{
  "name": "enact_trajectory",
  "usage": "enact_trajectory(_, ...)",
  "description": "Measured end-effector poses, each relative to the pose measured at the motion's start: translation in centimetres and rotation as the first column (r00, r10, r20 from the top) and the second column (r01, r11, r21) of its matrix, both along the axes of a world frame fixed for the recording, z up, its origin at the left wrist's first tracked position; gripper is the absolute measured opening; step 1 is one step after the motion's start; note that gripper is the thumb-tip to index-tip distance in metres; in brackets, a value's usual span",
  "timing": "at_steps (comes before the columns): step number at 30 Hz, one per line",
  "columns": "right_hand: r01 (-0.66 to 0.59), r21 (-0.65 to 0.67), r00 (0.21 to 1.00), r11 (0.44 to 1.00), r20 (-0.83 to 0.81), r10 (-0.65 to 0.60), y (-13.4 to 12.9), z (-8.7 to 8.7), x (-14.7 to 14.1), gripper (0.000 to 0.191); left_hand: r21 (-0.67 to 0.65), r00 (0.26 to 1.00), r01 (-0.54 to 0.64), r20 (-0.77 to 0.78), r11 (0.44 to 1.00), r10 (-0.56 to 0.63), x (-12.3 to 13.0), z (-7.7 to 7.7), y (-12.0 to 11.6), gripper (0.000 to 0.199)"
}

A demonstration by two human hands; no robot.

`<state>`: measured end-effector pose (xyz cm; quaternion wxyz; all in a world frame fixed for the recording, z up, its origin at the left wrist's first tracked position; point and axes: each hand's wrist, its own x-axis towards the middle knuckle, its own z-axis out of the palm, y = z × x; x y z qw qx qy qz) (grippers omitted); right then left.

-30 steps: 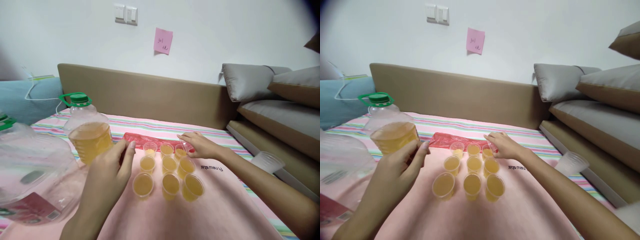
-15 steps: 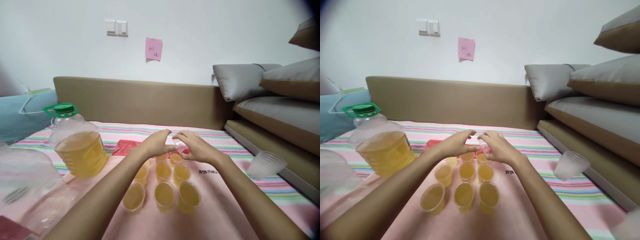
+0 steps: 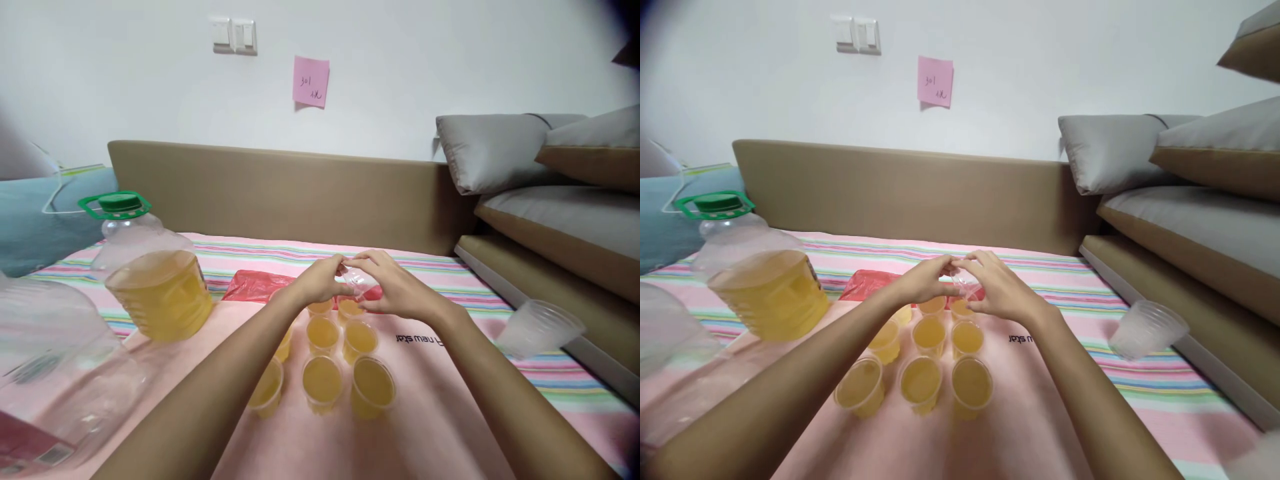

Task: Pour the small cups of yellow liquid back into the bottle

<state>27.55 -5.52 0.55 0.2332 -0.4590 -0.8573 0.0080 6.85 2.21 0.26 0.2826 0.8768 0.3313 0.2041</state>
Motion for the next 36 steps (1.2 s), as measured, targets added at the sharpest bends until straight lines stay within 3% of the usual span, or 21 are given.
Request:
enact_trajectory(3,0.063,-0.034,0.986,0.997,-0.154,-0.068,-0.1,0.4,1.0,0.069,-0.026,1.0,-0.006,0.025,1.0,0.007,-0.3,-0.5,0.0,0.056)
enact_trajectory(5,0.118,-0.13,0.95,0.985,-0.275,-0.15,-0.1,0.5,1.5,0.059,-0.038,0.999,0.009,0.036,0.999,-0.007,-0.4,-0.6,-0.2,0.057)
enact_trajectory(9,0.119,-0.241,0.897,0.963,-0.39,-0.208,0.1,0.0,1.8,0.05,-0.031,1.0,0.029,0.003,0.999,-0.029,-0.6,-0.2,-0.7,0.052)
enact_trajectory(15,0.177,-0.173,0.853,0.969,-0.465,-0.239,0.6,-0.6,1.4,0.071,0.104,0.998,-0.032,-0.048,0.994,0.038,-0.8,0.1,-1.6,0.055)
enact_trajectory(20,0.207,-0.102,0.84,0.973,-0.491,-0.23,0.4,-0.3,1.0,0.04,0.179,0.995,-0.072,-0.058,0.981,0.084,-0.8,0.6,-2.6,0.052)
enact_trajectory(24,0.248,-0.076,0.823,0.966,-0.51,-0.252,0.0,0.0,0.7,0.051,0.233,0.986,-0.146,-0.049,0.961,0.161,-1.2,1.2,-4.0,0.05)
enact_trajectory(28,0.247,-0.073,0.822,0.966,-0.513,-0.249,-0.2,0.2,0.4,0.041,0.26,0.98,-0.175,-0.044,0.95,0.193,-1.4,1.4,-5.1,0.053)
enact_trajectory(36,0.21,-0.123,0.829,0.97,-0.504,-0.243,-0.4,0.2,0.4,0.048,0.254,0.978,-0.17,-0.073,0.952,0.194,-0.9,0.7,-4.8,0.051)
